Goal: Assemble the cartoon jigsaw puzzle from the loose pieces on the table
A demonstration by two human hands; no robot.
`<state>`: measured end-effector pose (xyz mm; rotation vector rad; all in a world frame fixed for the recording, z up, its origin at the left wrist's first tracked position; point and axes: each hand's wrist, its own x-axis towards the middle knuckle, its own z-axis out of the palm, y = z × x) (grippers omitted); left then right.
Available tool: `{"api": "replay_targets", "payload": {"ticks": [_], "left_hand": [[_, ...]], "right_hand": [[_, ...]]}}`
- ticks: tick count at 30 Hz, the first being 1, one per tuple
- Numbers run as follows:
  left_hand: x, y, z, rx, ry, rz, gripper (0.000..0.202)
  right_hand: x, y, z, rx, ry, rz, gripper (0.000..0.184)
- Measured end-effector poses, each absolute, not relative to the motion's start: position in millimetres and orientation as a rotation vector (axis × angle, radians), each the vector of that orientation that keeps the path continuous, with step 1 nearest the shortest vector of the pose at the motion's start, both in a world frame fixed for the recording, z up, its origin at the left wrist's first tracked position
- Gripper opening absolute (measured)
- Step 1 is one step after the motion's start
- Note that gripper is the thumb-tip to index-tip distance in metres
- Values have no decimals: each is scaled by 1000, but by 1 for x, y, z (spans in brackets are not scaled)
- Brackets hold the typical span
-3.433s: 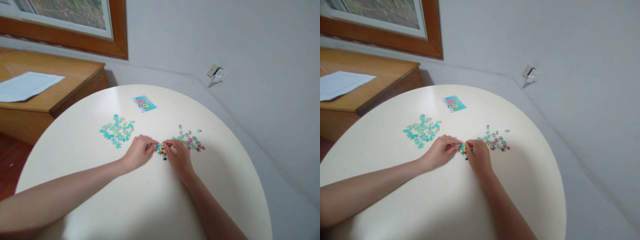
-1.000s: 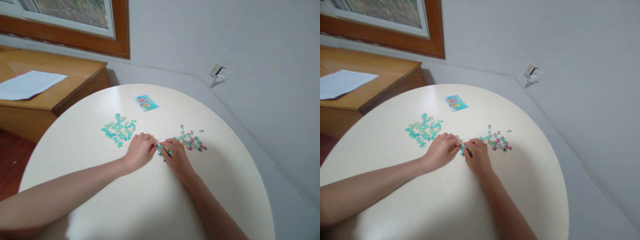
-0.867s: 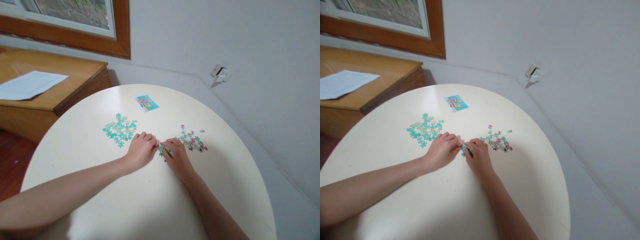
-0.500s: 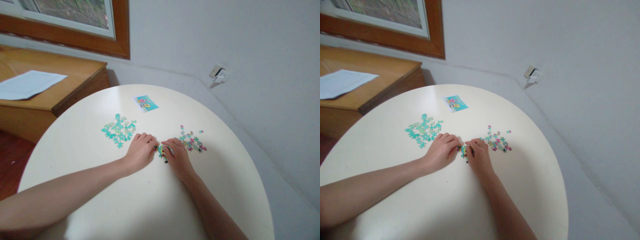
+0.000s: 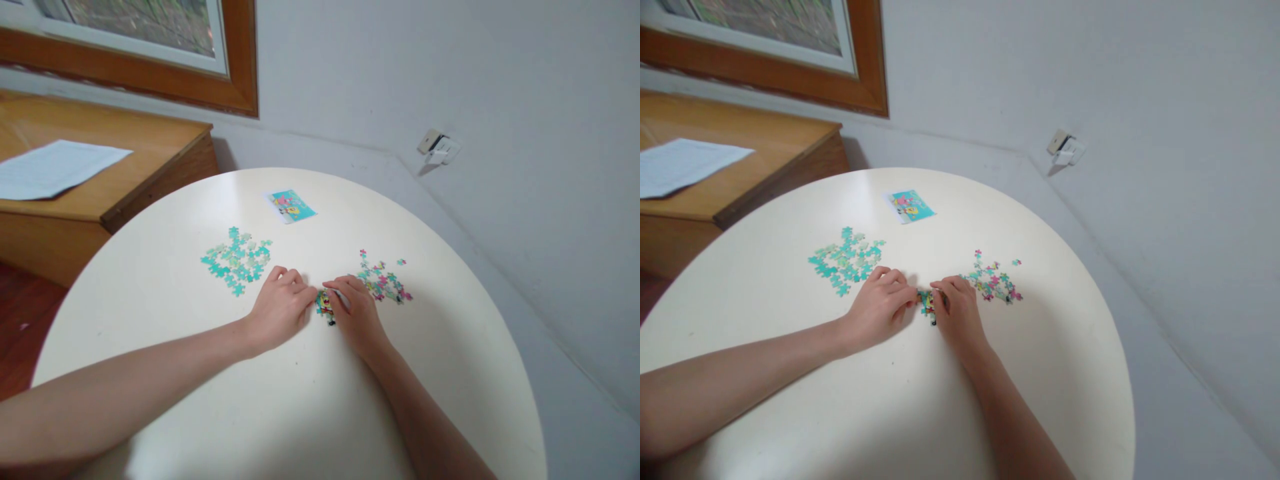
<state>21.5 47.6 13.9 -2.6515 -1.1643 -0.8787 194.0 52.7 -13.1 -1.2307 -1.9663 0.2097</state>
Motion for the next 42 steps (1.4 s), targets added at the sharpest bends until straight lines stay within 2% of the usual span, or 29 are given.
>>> {"api": "replay_targets", "payload": {"ticks": [16,24,32,39,42], "left_hand": [[22,44,18,-2710,-1189,-823,20],[22,40,19,-2606,-1164,-1017,24],[22,43,18,-2777,-1250,-805,23],[23,41,18,-2683,-1223,-984,24],[23,41,19,-2707,-1260,-949,24]], "right_hand": [[194,53,-12,-1222,-1966,213,16],[194,53,-11,-1214,-1963,198,16],[193,52,-11,-1235,-1962,216,16],[194,51,-9,-1266,-1973,241,16],[193,51,-10,-1258,-1964,238,17]]}}
